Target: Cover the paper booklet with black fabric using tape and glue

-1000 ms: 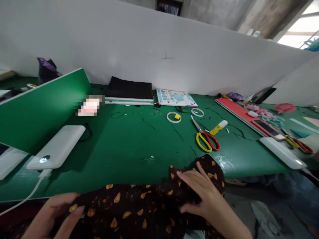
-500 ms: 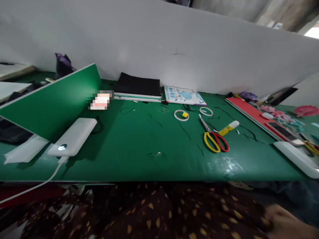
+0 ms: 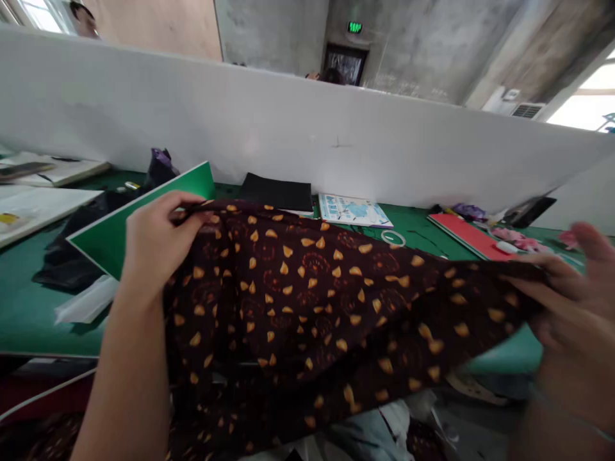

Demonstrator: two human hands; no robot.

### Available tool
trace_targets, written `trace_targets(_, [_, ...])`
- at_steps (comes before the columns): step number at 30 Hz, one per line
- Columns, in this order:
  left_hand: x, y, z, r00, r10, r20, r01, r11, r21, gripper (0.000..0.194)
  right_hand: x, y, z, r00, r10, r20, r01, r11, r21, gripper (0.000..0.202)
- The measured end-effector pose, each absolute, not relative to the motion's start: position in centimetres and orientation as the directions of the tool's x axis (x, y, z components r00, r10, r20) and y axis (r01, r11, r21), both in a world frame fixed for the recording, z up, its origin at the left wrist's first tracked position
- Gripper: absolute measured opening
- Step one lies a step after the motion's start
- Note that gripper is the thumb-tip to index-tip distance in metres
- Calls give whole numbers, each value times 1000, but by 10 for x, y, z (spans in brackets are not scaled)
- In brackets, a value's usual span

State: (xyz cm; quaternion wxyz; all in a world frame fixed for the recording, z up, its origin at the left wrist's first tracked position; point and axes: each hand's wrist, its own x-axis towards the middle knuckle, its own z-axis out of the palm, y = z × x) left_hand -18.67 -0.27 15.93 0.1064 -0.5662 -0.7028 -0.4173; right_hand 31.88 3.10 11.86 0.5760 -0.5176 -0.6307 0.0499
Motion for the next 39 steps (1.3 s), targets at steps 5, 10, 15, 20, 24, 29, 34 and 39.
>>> trace_targets(5, [-190, 59, 181, -198, 769, 608, 901, -102, 423, 27, 310, 94, 143, 98, 611, 785, 740, 482, -468, 57])
trace_targets(10, [-203, 69, 197, -57, 875, 481, 968, -69, 240, 27, 334, 117, 159, 98, 687, 720, 801, 375, -467, 59])
trace_targets(15, [-204, 62, 218, -45, 821, 569, 968, -104, 227, 31, 358, 135, 174, 239, 756, 609, 729, 275, -627, 75])
trace_targets(20, [-195, 52, 225, -105, 642, 759, 958, -138, 249, 25, 364, 134, 180, 325, 726, 606, 747, 196, -636, 65])
trace_targets(24, [-190, 45, 220, -100, 652, 751, 982, -56, 180, 31, 339, 120, 181, 321, 751, 576, 698, 223, -680, 58])
trace_targets(29, [-122, 38, 209, 271, 802, 532, 917, -383, 109, 58, 254, 80, 187, -151, 754, 639, 790, 481, -381, 56])
trace_targets(34, [-30, 46, 196, 510, 648, 565, 599, -739, 307, 42, 189, 44, 212, -418, 661, 623, 649, 697, -305, 54])
trace_targets(39, [-22, 46, 202, 403, 638, 656, 515, -751, 414, 20, 207, 48, 204, -473, 760, 446, 478, 646, -595, 81])
